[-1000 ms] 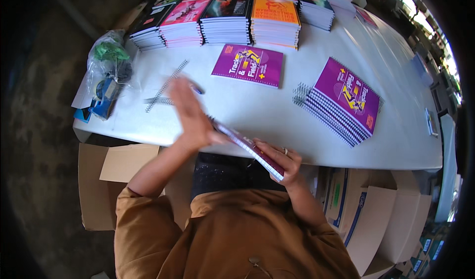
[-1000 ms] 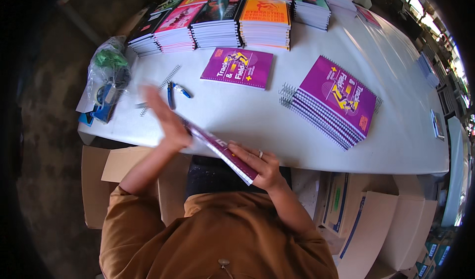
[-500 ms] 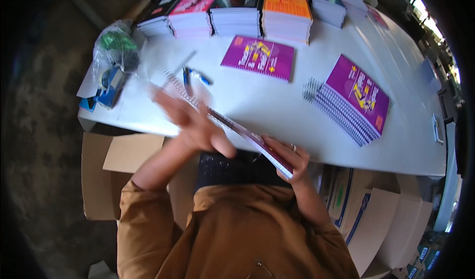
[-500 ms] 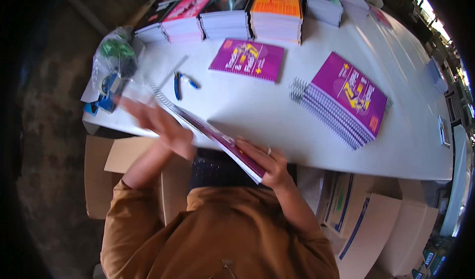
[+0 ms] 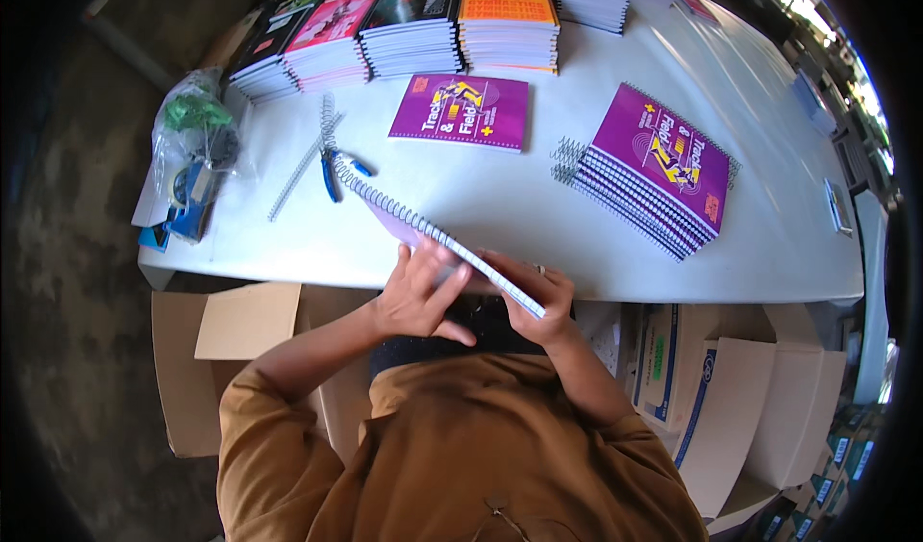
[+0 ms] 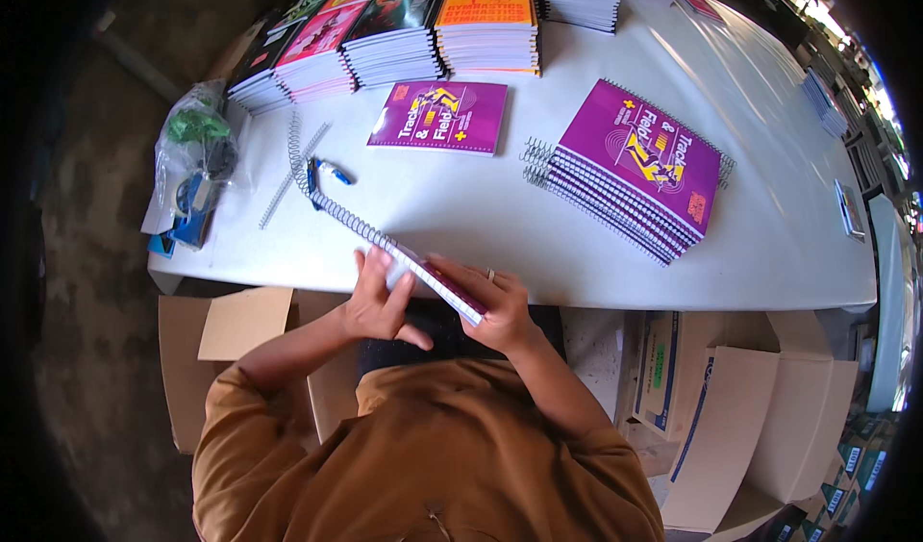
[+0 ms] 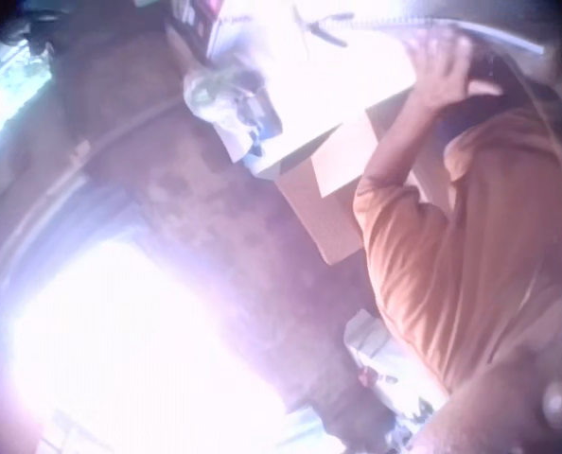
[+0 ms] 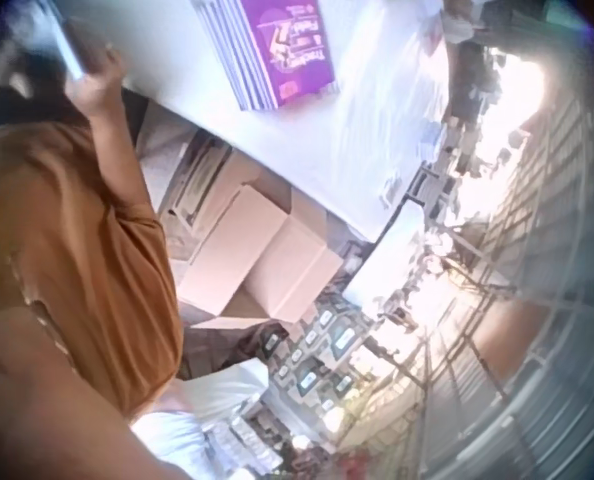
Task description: The person inserts a spiral wire through the pre-punched holes of a book cover and stack of pages by hand, repeats this for several books, and then uses a pair of pliers to cut and crimp the ends of the spiral wire.
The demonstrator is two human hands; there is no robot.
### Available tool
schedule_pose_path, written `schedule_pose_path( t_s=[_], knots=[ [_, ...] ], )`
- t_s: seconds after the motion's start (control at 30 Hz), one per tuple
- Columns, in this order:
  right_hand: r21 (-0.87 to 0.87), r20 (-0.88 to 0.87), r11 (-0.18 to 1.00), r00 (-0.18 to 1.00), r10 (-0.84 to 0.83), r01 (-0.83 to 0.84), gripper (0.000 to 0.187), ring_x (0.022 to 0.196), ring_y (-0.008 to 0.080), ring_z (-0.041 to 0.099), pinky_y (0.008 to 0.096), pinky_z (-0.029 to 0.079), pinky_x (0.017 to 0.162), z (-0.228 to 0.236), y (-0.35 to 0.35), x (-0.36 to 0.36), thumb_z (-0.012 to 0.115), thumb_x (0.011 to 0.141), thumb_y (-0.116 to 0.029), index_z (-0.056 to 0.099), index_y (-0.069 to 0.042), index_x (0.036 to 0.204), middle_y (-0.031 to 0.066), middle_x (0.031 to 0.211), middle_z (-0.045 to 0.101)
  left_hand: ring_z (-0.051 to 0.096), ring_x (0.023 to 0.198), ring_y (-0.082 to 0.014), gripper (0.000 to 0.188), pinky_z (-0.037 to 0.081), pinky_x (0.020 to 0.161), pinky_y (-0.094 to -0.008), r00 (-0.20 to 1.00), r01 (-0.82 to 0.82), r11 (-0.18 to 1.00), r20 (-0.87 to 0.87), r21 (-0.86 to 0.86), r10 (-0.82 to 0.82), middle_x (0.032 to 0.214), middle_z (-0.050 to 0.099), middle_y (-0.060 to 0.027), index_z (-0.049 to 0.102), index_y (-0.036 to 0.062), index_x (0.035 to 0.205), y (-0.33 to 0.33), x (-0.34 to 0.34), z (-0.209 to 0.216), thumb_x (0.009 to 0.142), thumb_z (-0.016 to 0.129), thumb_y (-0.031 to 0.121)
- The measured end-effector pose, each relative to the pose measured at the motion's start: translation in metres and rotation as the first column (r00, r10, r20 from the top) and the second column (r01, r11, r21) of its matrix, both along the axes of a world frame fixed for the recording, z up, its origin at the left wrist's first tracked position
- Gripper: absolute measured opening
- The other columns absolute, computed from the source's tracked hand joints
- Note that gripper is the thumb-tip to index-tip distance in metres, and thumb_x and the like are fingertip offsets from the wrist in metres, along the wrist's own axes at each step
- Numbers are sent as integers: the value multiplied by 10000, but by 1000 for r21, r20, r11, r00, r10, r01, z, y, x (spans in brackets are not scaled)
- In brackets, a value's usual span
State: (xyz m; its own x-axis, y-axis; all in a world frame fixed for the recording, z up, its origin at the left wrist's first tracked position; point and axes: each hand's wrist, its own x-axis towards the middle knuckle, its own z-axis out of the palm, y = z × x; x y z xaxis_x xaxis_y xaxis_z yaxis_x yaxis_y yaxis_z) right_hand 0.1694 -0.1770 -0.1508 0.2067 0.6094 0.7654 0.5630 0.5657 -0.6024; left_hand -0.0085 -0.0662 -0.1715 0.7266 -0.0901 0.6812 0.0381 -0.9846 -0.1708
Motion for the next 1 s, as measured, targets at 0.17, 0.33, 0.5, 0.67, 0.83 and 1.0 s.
schedule_pose_path(
  t_s=[0.17, 0.33, 0.5, 0.67, 0.83, 1.0],
  knots=[
    [-135, -418, 969, 898, 135, -208, 280, 865, 200, 657, 270, 507, 749, 26, 1, -8, 622, 795, 12, 625, -6, 1074, 121, 1023, 661, 490, 530, -195, 459, 335, 510, -300, 994, -79, 976, 53, -201, 91, 586, 499, -22, 512, 112, 619, 32, 25, 97, 680, 689, 531],
    [-93, -146, 989, 984, 103, -117, 363, 907, 238, 650, 282, 501, 783, 22, 0, 3, 597, 769, 73, 615, -29, 1117, 122, 1040, 656, 486, 856, -258, 636, 367, 715, -381, 890, -154, 988, 439, 31, 125, 916, 524, -118, 505, 43, 790, 39, 42, 118, 724, 555, 674],
    [-120, -56, 987, 994, 97, -104, 482, 974, 274, 628, 345, 497, 836, 19, -5, 5, 574, 683, 122, 608, -37, 1137, 124, 1092, 635, 240, 1278, -456, 1047, 144, 1030, -608, 979, -132, 985, 142, -115, 147, 1341, 321, -297, 347, -105, 1269, 11, 35, 24, 738, 337, 797],
    [-119, -15, 988, 995, 98, -99, 385, 964, 256, 636, 331, 504, 839, 21, -5, 5, 601, 696, 121, 638, 6, 1061, 134, 1050, 651, 282, 1265, -401, 1005, 179, 1066, -527, 988, 26, 999, 152, 40, -32, 1357, 326, -235, 258, -39, 1345, 1, 23, 33, 747, 390, 758],
    [-64, -35, 995, 997, 76, -78, 408, 956, 279, 633, 335, 511, 814, 21, -2, -3, 604, 710, 84, 614, -9, 1107, 121, 1067, 646, 171, 1294, -474, 931, 67, 1037, -617, 990, 27, 996, 139, -82, -15, 1403, 224, -274, 256, 12, 1376, -10, 33, 28, 802, 291, 744],
    [10, 97, 998, 994, 54, -55, 366, 925, 267, 644, 344, 516, 784, 25, -3, -8, 634, 722, 51, 621, -4, 1084, 116, 1032, 656, 173, 1280, -518, 874, 53, 1001, -690, 970, -60, 998, 236, 15, 54, 1390, 245, -290, 287, 15, 1352, -2, 35, 40, 819, 341, 704]
  ],
)
